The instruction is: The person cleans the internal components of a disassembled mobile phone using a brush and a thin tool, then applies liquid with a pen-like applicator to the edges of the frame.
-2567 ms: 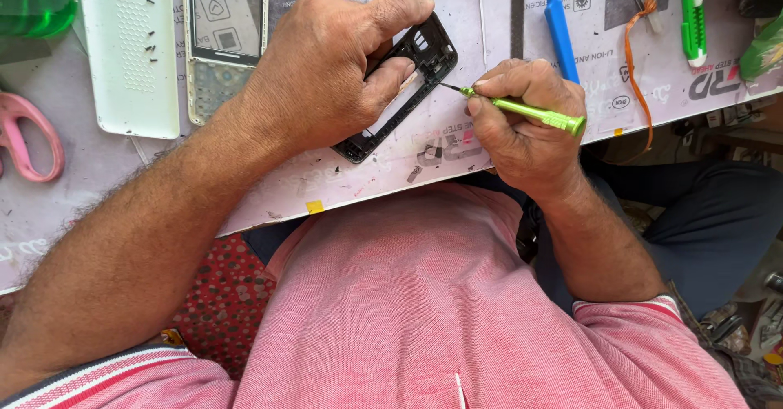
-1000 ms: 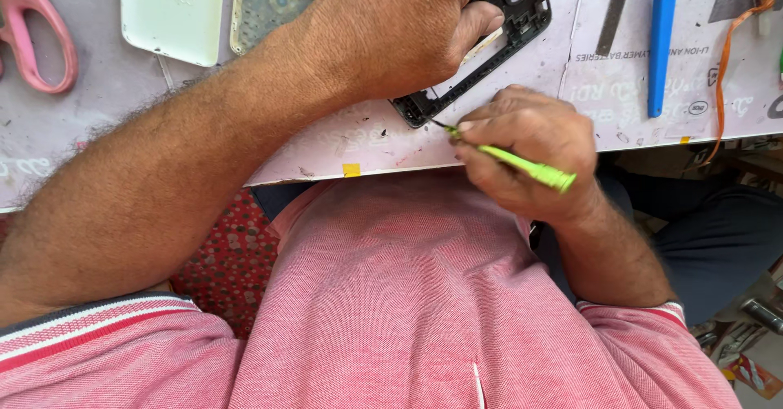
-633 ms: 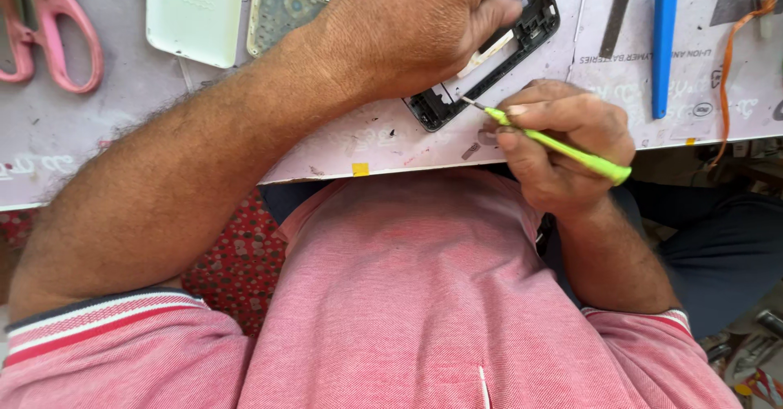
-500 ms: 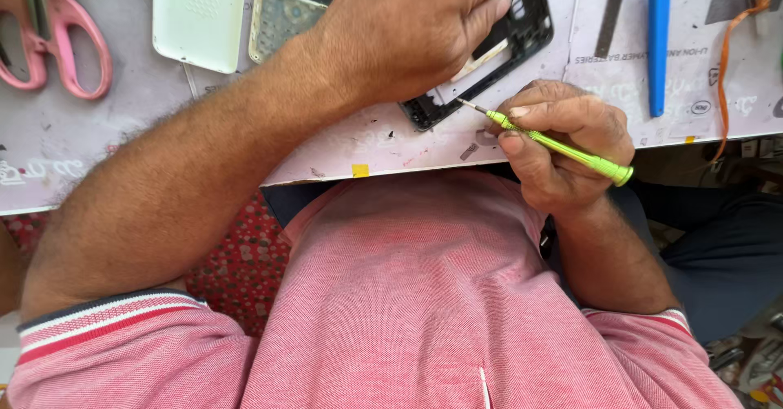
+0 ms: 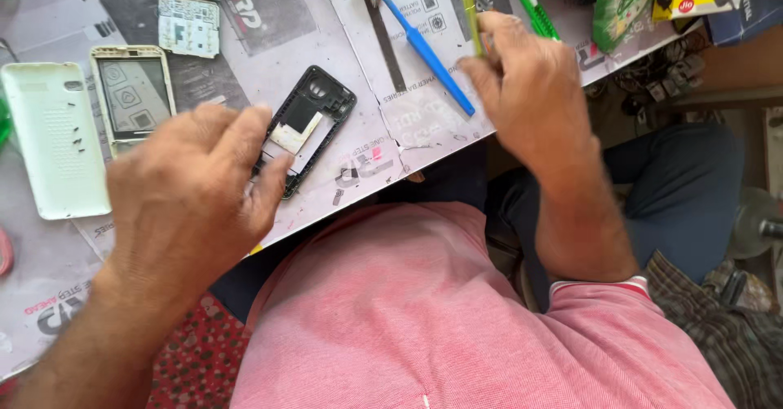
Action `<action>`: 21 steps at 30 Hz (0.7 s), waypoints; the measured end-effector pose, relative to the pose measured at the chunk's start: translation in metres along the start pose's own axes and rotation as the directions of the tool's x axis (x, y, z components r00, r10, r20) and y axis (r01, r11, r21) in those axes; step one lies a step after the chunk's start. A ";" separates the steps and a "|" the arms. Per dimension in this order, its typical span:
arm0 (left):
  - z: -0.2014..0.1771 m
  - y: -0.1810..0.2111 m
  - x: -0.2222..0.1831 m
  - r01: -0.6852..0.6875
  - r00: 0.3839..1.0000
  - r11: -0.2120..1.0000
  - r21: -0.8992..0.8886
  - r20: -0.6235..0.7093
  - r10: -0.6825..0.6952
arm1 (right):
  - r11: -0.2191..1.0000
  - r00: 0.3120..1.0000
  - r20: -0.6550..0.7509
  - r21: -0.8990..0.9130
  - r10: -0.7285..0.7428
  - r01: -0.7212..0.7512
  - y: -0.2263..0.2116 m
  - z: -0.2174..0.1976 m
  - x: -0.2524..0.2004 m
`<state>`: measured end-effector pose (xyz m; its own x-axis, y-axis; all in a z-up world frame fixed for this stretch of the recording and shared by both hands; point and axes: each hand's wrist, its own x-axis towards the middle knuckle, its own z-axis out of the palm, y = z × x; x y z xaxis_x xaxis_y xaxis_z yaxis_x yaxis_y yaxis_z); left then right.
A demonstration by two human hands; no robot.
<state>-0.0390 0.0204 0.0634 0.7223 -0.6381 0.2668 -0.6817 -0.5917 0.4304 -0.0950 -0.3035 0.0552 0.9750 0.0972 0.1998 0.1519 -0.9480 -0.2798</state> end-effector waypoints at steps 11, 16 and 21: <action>0.042 -0.012 -0.056 0.094 0.996 0.995 0.031 0.005 -0.094 | 0.983 0.995 -0.022 -0.159 -0.101 0.097 0.024 0.018 0.015; 0.047 -0.019 -0.068 0.090 0.993 0.996 -0.007 -0.075 -0.091 | 0.959 0.979 -0.106 -0.245 -0.175 0.144 0.011 0.019 0.008; 0.053 -0.021 -0.079 0.103 0.988 0.994 -0.040 -0.112 -0.107 | 0.914 0.967 -0.034 -0.335 -0.254 0.228 -0.009 0.046 0.018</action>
<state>-0.0875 0.0571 -0.0127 0.7996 -0.5116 0.3143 -0.5983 -0.6342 0.4898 -0.0716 -0.2788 0.0178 0.8985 0.3242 0.2960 0.3070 -0.9460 0.1042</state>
